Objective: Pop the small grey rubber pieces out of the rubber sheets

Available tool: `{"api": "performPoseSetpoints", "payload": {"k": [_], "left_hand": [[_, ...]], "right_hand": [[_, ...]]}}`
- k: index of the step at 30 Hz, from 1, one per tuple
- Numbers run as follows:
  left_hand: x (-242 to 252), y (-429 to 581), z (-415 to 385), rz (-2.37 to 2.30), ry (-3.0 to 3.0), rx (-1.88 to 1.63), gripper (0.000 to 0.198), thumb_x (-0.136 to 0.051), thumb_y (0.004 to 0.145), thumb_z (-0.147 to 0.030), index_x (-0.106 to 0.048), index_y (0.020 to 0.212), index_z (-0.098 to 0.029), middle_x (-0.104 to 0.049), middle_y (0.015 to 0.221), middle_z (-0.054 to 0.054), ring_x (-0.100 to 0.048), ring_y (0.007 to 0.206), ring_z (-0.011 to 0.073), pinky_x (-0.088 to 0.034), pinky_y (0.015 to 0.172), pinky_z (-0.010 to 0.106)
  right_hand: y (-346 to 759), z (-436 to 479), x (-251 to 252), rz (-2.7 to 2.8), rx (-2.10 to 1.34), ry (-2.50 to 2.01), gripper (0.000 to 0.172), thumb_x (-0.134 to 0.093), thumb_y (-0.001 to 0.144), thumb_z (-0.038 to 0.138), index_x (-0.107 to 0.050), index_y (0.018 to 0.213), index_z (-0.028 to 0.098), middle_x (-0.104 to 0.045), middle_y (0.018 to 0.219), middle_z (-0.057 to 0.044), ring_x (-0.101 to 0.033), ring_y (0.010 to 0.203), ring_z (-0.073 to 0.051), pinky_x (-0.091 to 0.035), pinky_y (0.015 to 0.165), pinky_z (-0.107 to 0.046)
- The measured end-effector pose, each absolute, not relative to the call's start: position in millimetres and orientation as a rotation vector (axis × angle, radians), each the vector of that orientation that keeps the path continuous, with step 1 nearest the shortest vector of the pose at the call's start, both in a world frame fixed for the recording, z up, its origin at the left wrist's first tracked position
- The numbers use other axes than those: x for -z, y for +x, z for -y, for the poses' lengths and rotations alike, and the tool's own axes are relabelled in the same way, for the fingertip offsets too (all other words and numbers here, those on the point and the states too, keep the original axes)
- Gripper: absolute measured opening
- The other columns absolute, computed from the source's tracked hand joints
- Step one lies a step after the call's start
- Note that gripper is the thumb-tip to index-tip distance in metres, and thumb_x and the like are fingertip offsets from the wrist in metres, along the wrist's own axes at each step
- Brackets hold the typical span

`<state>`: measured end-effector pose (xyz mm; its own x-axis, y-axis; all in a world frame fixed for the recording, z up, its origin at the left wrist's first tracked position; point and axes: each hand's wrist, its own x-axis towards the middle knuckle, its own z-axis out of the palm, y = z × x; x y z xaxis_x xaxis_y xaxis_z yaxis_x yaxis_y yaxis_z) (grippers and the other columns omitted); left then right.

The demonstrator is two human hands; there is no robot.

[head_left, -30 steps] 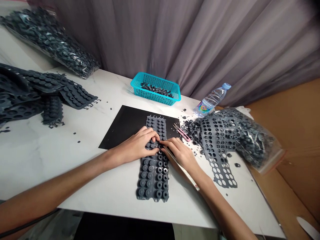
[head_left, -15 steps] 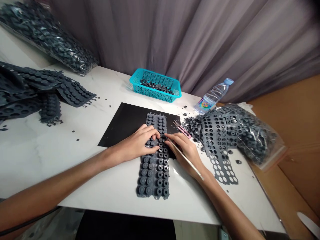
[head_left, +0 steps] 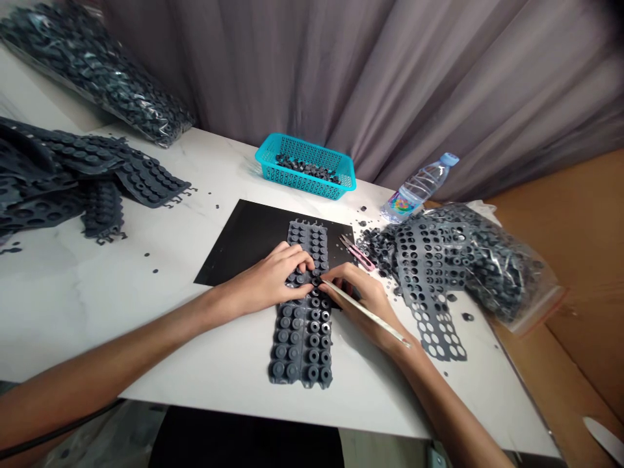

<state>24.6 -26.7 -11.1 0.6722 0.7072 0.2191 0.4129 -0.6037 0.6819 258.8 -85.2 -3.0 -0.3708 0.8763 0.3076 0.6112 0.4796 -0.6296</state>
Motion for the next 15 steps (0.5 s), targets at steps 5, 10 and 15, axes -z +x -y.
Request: {"api": "performPoseSetpoints", "payload": {"k": [5, 10, 15], "left_hand": [[10.5, 25.7, 26.6, -0.874, 2.283, -0.623, 0.019, -0.069, 0.091, -0.024, -0.063, 0.109, -0.023, -0.06, 0.103, 0.001, -0.052, 0.107, 0.0213, -0.045, 0.097, 0.035], [10.4, 25.8, 26.4, -0.866, 2.289, -0.637, 0.019, -0.069, 0.091, -0.026, -0.063, 0.109, -0.023, -0.061, 0.103, 0.001, -0.052, 0.107, 0.0216, -0.045, 0.097, 0.035], [11.6, 25.8, 25.9, -0.855, 2.292, -0.641, 0.018, -0.069, 0.092, -0.027, -0.062, 0.108, -0.023, -0.061, 0.106, 0.0, -0.051, 0.108, 0.0212, -0.045, 0.097, 0.034]], "right_hand": [[259.7, 86.3, 2.7, 2.186, -0.534, -1.223, 0.014, -0.059, 0.105, 0.033, -0.066, 0.109, 0.022, -0.068, 0.105, -0.006, -0.059, 0.086, -0.018, -0.048, 0.077, -0.031], [258.1, 87.4, 2.6, 2.187, -0.452, -1.286, 0.017, -0.057, 0.106, 0.036, -0.066, 0.108, 0.022, -0.068, 0.102, -0.006, -0.059, 0.081, -0.018, -0.047, 0.073, -0.03], [256.8, 85.9, 5.0, 2.225, -0.346, -1.325, 0.018, -0.056, 0.106, 0.037, -0.064, 0.111, 0.023, -0.067, 0.097, -0.005, -0.06, 0.079, -0.017, -0.048, 0.071, -0.028]]}}
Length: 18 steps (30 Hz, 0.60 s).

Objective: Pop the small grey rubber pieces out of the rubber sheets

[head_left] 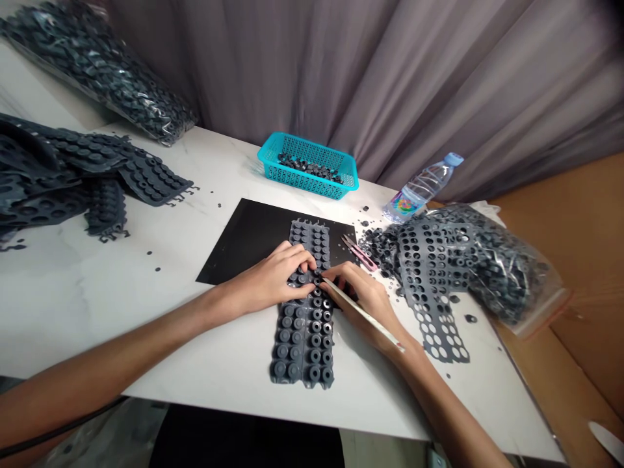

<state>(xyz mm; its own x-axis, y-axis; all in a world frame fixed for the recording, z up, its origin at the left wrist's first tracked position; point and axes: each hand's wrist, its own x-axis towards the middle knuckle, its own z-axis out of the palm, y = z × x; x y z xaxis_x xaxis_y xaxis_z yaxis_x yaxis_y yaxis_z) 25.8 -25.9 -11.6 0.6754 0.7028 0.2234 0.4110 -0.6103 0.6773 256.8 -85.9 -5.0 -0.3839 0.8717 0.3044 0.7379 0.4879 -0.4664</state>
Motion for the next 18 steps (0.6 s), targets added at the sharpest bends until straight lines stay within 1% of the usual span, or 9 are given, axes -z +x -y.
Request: {"api": "performPoseSetpoints", "payload": {"k": [3, 5, 7, 9, 11, 18], "left_hand": [[11.9, 25.5, 25.4, -0.855, 2.29, -0.638, 0.018, -0.07, 0.091, -0.027, -0.062, 0.107, -0.024, -0.061, 0.106, 0.0, -0.051, 0.108, 0.0212, -0.045, 0.097, 0.034], [11.6, 25.4, 25.3, -0.857, 2.289, -0.631, 0.018, -0.07, 0.091, -0.028, -0.062, 0.106, -0.024, -0.061, 0.106, 0.0, -0.051, 0.109, 0.0214, -0.045, 0.097, 0.034], [11.6, 25.3, 25.4, -0.862, 2.284, -0.623, 0.019, -0.07, 0.091, -0.029, -0.061, 0.106, -0.024, -0.061, 0.105, 0.0, -0.051, 0.109, 0.0215, -0.045, 0.097, 0.035], [12.4, 25.3, 25.6, -0.863, 2.278, -0.62, 0.019, -0.07, 0.092, -0.029, -0.06, 0.107, -0.024, -0.061, 0.106, 0.0, -0.05, 0.109, 0.0214, -0.045, 0.097, 0.035], [13.7, 25.3, 25.5, -0.862, 2.282, -0.623, 0.018, -0.07, 0.092, -0.03, -0.06, 0.106, -0.024, -0.06, 0.105, 0.0, -0.05, 0.108, 0.0213, -0.045, 0.097, 0.035], [13.7, 25.7, 24.8, -0.87, 2.283, -0.631, 0.018, -0.07, 0.091, -0.029, -0.06, 0.105, -0.023, -0.059, 0.1, 0.001, -0.051, 0.105, 0.0217, -0.045, 0.096, 0.036]], "right_hand": [[258.1, 82.4, 12.6, 2.266, -0.234, -1.334, 0.024, -0.055, 0.106, 0.041, -0.063, 0.121, 0.023, -0.066, 0.095, -0.004, -0.063, 0.081, -0.018, -0.049, 0.071, -0.027], [259.5, 79.2, 19.1, 2.299, -0.137, -1.295, 0.027, -0.053, 0.107, 0.043, -0.064, 0.122, 0.023, -0.066, 0.093, -0.004, -0.065, 0.083, -0.018, -0.049, 0.068, -0.027], [260.4, 76.9, 23.9, 2.321, -0.046, -1.244, 0.028, -0.05, 0.108, 0.043, -0.065, 0.122, 0.023, -0.068, 0.096, -0.005, -0.066, 0.086, -0.019, -0.05, 0.068, -0.028], [260.1, 76.1, 25.3, 2.352, 0.015, -1.227, 0.028, -0.047, 0.109, 0.041, -0.064, 0.123, 0.022, -0.07, 0.102, -0.007, -0.067, 0.091, -0.02, -0.052, 0.072, -0.029], [259.0, 76.8, 23.9, 2.394, 0.053, -1.245, 0.028, -0.046, 0.11, 0.038, -0.063, 0.124, 0.021, -0.07, 0.105, -0.008, -0.068, 0.095, -0.021, -0.052, 0.075, -0.03], [257.2, 79.0, 17.7, 2.412, 0.05, -1.251, 0.03, -0.047, 0.11, 0.038, -0.061, 0.128, 0.019, -0.069, 0.103, -0.008, -0.067, 0.095, -0.022, -0.053, 0.073, -0.03]]}}
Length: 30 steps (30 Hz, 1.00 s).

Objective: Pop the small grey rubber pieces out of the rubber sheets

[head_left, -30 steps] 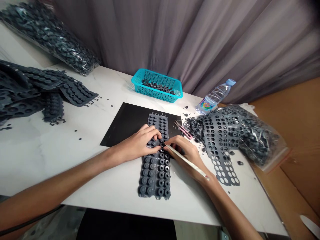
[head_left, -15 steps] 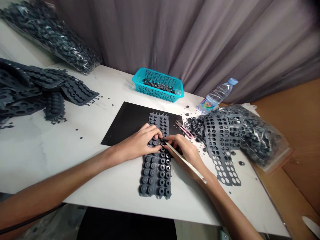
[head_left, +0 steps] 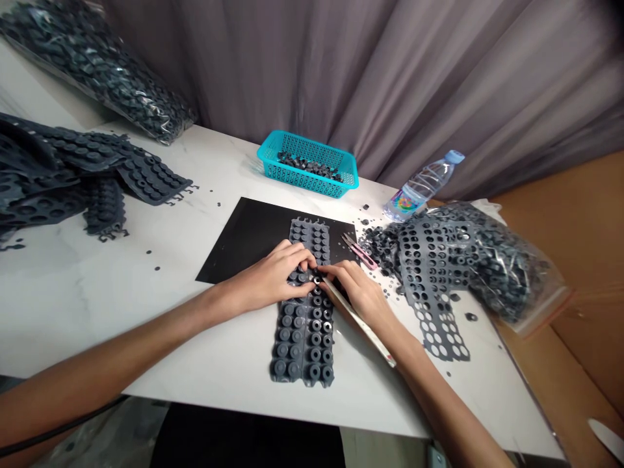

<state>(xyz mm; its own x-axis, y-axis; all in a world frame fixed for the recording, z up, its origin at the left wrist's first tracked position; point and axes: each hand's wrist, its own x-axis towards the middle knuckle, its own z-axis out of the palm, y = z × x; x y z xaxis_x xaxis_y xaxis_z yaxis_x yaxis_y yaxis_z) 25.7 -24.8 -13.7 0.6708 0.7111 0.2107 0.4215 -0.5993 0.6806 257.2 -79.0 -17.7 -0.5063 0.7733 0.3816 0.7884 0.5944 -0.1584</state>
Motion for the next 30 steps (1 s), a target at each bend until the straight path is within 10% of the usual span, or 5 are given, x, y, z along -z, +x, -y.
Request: {"api": "performPoseSetpoints", "payload": {"k": [25, 30], "left_hand": [[7.0, 22.6, 25.9, -0.851, 2.33, -0.53, 0.02, -0.062, 0.095, -0.035, -0.058, 0.112, -0.024, -0.062, 0.113, 0.003, -0.051, 0.111, 0.0238, -0.046, 0.095, 0.037], [-1.9, 21.3, 27.7, -0.904, 2.389, -0.473, 0.027, -0.062, 0.094, -0.039, -0.056, 0.117, -0.027, -0.062, 0.101, 0.0, -0.055, 0.103, 0.0229, -0.047, 0.08, 0.034]], "right_hand": [[310.0, 75.1, 16.6, 1.829, 0.146, -1.768, 0.025, -0.044, 0.107, 0.037, -0.061, 0.112, 0.019, -0.064, 0.104, -0.012, -0.062, 0.092, -0.029, -0.049, 0.083, -0.043], [316.3, 77.4, 13.1, 1.863, -0.067, -1.716, 0.041, -0.052, 0.104, 0.037, -0.05, 0.141, 0.018, -0.066, 0.097, -0.009, -0.063, 0.081, -0.025, -0.051, 0.077, -0.04]]}}
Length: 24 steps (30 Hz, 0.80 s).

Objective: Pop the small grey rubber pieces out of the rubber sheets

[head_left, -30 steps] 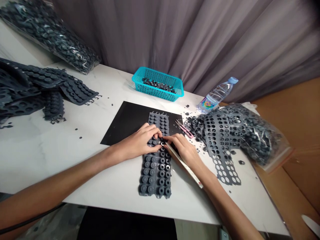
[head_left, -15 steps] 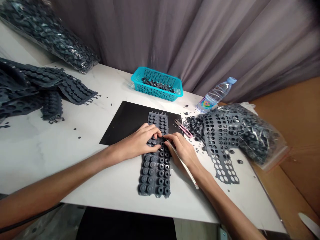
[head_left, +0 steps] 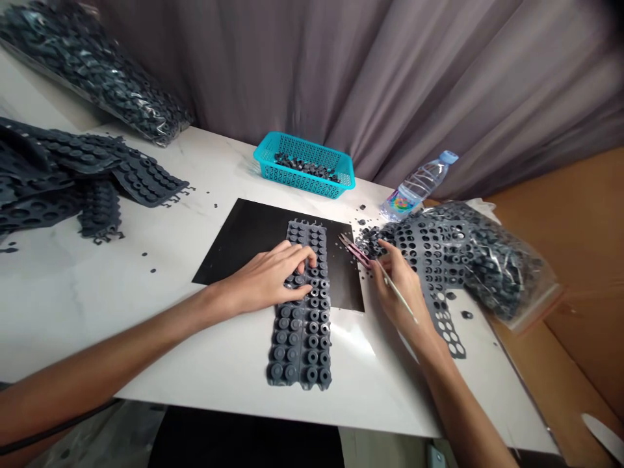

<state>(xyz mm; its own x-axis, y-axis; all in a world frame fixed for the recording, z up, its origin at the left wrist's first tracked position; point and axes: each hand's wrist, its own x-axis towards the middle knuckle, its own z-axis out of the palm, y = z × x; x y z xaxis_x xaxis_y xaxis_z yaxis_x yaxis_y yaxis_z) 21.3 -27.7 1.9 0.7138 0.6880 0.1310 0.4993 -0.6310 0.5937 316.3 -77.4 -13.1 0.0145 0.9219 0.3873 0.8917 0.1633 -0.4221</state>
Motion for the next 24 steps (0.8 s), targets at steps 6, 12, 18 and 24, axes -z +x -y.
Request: {"api": "performPoseSetpoints", "payload": {"k": [6, 12, 18, 24], "left_hand": [[-3.9, 20.6, 24.9, -0.868, 2.439, -0.422, 0.033, -0.061, 0.094, -0.04, -0.059, 0.125, -0.031, -0.062, 0.1, 0.0, -0.055, 0.102, 0.0235, -0.046, 0.088, 0.037], [-2.6, 21.1, 26.5, -0.878, 2.484, -0.364, 0.035, -0.058, 0.095, -0.04, -0.059, 0.129, -0.033, -0.063, 0.118, 0.002, -0.054, 0.113, 0.026, -0.045, 0.094, 0.041], [-1.3, 20.7, 27.5, -0.884, 2.486, -0.375, 0.036, -0.057, 0.096, -0.04, -0.059, 0.132, -0.033, -0.061, 0.118, 0.003, -0.054, 0.115, 0.0261, -0.046, 0.095, 0.041], [-0.5, 20.7, 27.1, -0.885, 2.469, -0.39, 0.037, -0.058, 0.096, -0.04, -0.06, 0.131, -0.033, -0.062, 0.117, 0.002, -0.054, 0.115, 0.0261, -0.046, 0.096, 0.041]], "right_hand": [[275.0, 86.9, 3.3, 1.938, -0.517, -1.384, 0.024, -0.062, 0.101, 0.041, -0.064, 0.116, 0.022, -0.07, 0.095, -0.004, -0.064, 0.076, -0.018, -0.053, 0.072, -0.031], [269.9, 90.1, -2.2, 2.084, -0.566, -1.312, 0.018, -0.062, 0.103, 0.038, -0.07, 0.104, 0.022, -0.07, 0.092, -0.004, -0.063, 0.078, -0.017, -0.051, 0.073, -0.03], [274.4, 90.4, -6.0, 2.184, -0.608, -1.283, 0.019, -0.059, 0.105, 0.038, -0.069, 0.107, 0.022, -0.07, 0.096, -0.005, -0.062, 0.081, -0.018, -0.051, 0.074, -0.029], [274.1, 90.8, -4.0, 2.174, -0.599, -1.312, 0.02, -0.057, 0.105, 0.039, -0.068, 0.108, 0.022, -0.068, 0.095, -0.005, -0.061, 0.079, -0.018, -0.05, 0.073, -0.029]]}}
